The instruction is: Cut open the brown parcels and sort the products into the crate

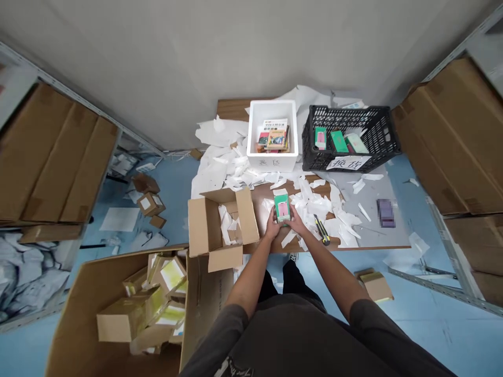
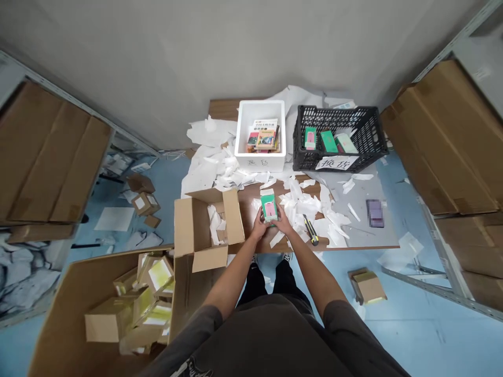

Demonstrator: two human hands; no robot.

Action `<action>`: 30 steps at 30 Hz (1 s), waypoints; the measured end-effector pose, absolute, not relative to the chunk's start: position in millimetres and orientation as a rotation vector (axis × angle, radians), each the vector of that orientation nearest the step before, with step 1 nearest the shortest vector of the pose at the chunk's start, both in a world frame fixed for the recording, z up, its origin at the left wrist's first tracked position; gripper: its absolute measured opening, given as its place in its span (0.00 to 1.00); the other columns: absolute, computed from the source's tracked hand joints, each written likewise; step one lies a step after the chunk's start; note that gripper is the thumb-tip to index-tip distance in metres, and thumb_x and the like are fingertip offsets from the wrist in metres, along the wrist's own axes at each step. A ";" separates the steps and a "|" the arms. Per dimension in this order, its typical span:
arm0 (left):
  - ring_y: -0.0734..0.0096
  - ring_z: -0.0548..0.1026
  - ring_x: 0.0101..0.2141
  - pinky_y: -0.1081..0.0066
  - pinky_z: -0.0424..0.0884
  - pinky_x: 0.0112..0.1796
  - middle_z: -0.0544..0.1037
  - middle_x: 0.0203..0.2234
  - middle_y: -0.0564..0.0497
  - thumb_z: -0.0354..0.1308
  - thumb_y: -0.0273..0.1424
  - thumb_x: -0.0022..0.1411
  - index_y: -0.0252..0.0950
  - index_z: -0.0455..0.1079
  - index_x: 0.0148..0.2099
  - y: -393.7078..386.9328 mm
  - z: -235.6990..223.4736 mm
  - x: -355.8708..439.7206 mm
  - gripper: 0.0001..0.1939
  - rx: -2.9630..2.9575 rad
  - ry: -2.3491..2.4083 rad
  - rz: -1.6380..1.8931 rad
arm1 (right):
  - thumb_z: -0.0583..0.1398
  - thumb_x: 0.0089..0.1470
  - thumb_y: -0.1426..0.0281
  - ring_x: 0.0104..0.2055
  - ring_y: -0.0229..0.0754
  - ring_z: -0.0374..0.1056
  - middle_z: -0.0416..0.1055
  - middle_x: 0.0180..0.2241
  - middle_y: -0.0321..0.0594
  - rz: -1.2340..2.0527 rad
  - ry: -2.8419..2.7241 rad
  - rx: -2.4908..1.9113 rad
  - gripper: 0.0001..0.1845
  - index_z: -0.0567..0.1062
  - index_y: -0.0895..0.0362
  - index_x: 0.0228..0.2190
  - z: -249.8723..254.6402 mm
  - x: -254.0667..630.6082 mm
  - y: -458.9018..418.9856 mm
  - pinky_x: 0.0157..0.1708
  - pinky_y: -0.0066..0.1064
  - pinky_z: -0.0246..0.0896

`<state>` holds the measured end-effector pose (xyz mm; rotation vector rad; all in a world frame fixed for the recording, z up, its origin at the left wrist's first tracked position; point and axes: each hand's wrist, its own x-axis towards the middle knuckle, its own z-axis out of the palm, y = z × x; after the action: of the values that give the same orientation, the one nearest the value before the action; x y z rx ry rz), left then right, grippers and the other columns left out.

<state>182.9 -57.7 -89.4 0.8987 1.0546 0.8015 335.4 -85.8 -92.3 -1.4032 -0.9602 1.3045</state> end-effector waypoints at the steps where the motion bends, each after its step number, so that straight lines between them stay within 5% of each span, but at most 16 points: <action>1: 0.50 0.74 0.63 0.54 0.74 0.61 0.70 0.69 0.38 0.80 0.37 0.49 0.44 0.51 0.80 -60.8 -78.0 181.3 0.63 0.908 1.045 0.844 | 0.67 0.45 0.65 0.72 0.55 0.62 0.60 0.74 0.49 1.297 -0.963 -1.387 0.58 0.58 0.50 0.75 -79.4 334.1 -86.3 0.68 0.48 0.63; 13: 0.50 0.76 0.61 0.50 0.74 0.61 0.71 0.68 0.36 0.81 0.42 0.52 0.45 0.56 0.76 12.1 60.1 172.0 0.56 1.307 0.737 0.895 | 0.70 0.43 0.68 0.69 0.55 0.65 0.65 0.70 0.48 0.883 -0.947 -1.311 0.50 0.65 0.46 0.68 75.3 336.4 -56.0 0.67 0.51 0.64; 21: 0.53 0.78 0.58 0.55 0.80 0.53 0.70 0.68 0.36 0.79 0.41 0.54 0.45 0.60 0.76 52.9 79.9 301.7 0.52 1.402 0.563 0.750 | 0.71 0.44 0.65 0.67 0.58 0.69 0.67 0.69 0.50 0.735 -0.700 -1.341 0.50 0.66 0.47 0.68 90.2 446.1 -54.3 0.62 0.53 0.71; 30: 0.51 0.77 0.60 0.52 0.76 0.59 0.74 0.66 0.38 0.74 0.42 0.60 0.42 0.63 0.75 120.1 87.3 450.9 0.45 1.455 0.649 0.866 | 0.69 0.48 0.60 0.62 0.58 0.74 0.72 0.66 0.50 0.765 -0.764 -1.327 0.48 0.69 0.48 0.70 87.8 596.6 36.4 0.62 0.55 0.71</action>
<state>450.9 120.1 87.3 1.4545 0.6487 0.8663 596.6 36.4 87.8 -1.3271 -0.7639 0.7655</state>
